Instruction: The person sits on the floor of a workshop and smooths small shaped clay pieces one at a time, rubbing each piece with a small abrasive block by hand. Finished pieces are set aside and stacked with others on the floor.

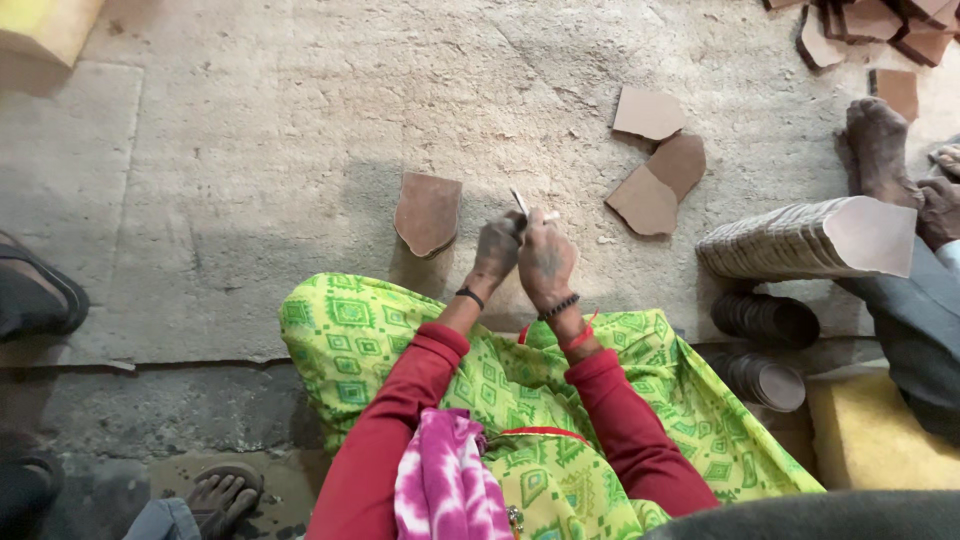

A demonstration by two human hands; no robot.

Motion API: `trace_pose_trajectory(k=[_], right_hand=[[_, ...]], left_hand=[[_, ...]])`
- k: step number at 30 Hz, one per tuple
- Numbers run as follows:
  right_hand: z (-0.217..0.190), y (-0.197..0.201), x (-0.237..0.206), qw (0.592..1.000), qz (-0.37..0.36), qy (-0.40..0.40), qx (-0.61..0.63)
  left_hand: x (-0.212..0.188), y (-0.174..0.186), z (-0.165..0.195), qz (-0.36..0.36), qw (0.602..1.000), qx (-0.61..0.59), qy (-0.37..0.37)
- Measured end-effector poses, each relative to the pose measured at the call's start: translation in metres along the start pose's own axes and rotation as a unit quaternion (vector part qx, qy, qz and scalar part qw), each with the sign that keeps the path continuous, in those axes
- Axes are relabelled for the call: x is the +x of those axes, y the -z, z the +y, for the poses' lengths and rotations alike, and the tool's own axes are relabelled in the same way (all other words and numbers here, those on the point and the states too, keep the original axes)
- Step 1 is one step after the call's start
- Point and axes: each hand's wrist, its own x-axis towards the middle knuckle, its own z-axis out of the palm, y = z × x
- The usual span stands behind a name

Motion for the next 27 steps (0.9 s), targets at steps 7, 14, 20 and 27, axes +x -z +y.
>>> trace_pose_trajectory(k=[7,14,20,27], right_hand=[[0.01,0.013,0.027,0.997,0.048,0.05,0.028],[0.037,-0.013,0.051,0.999,0.005,-0.034,-0.018],[0.09,0.009,0.073,0.835,-0.162,-0.257,0.459],[0.032,0.016,0.042,0.879,-0.077,-0.253,0.397]], left_hand=[[0.037,-0.019,-0.016,0.036,0.998,0.025,-0.045],[0.023,-0.024,-0.025,0.029,0.998,0.026,-0.04],[0.023,-0.028,-0.03,0.0,0.998,0.055,-0.02],[0.028,-0.021,-0.03,0.003,1.0,0.015,-0.008]])
